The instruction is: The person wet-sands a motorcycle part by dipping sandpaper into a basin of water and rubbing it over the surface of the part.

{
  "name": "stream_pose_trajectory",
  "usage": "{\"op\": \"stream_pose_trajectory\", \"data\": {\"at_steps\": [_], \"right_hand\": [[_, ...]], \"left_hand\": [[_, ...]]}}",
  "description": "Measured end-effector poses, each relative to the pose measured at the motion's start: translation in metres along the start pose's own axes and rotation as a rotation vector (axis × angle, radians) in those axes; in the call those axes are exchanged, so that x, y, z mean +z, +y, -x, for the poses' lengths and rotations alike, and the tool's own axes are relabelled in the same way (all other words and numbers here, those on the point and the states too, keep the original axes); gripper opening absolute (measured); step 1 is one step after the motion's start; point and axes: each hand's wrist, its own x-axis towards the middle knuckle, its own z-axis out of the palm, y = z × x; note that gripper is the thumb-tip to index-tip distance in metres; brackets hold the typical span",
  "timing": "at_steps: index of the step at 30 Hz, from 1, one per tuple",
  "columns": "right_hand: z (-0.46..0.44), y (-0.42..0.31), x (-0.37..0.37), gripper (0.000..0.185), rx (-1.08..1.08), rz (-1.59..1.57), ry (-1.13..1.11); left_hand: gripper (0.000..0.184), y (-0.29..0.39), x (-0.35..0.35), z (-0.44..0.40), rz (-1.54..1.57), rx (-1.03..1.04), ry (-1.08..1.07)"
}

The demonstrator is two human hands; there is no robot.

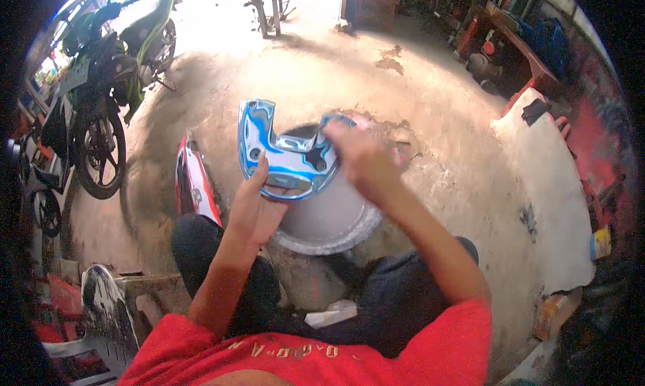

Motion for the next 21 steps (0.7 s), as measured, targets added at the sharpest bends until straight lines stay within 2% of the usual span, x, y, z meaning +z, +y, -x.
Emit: {"op": "stream_pose_trajectory", "data": {"at_steps": [2, 5, 8, 10, 12, 14, 16, 17, 18, 21], "right_hand": [[0.001, 0.011, 0.01, 0.036, -0.12, 0.045, 0.129], [0.022, -0.047, 0.016, 0.037, -0.409, -0.041, 0.032], [0.003, 0.001, 0.01, 0.039, -0.071, -0.051, 0.023], [-0.01, 0.02, 0.006, 0.042, -0.164, 0.125, 0.134], [0.011, -0.013, 0.023, 0.043, -0.249, -0.038, 0.121], [0.02, -0.035, 0.024, 0.04, -0.38, -0.028, 0.086], [0.005, 0.011, 0.02, 0.038, -0.204, 0.017, 0.101], [-0.005, 0.025, 0.009, 0.039, -0.041, -0.008, 0.116], [-0.007, 0.043, 0.012, 0.04, -0.074, 0.137, 0.153], [0.015, -0.018, 0.027, 0.042, -0.298, -0.006, 0.162]], "left_hand": [[0.036, -0.003, -0.003, -0.002, -0.006, 0.016, 0.029], [0.036, -0.004, -0.01, -0.008, -0.009, 0.006, 0.022], [0.036, 0.0, -0.004, -0.004, -0.024, 0.043, -0.001], [0.036, 0.0, -0.004, -0.001, -0.032, 0.032, -0.001], [0.035, 0.0, -0.006, -0.004, -0.004, 0.038, -0.025], [0.036, 0.0, -0.019, -0.006, 0.018, 0.028, -0.06], [0.038, 0.002, -0.005, 0.0, -0.021, 0.03, -0.024], [0.038, 0.003, -0.002, 0.001, -0.035, 0.025, -0.03], [0.038, 0.003, -0.001, 0.002, -0.047, 0.018, -0.036], [0.038, 0.003, -0.01, -0.008, -0.021, 0.032, -0.054]]}}
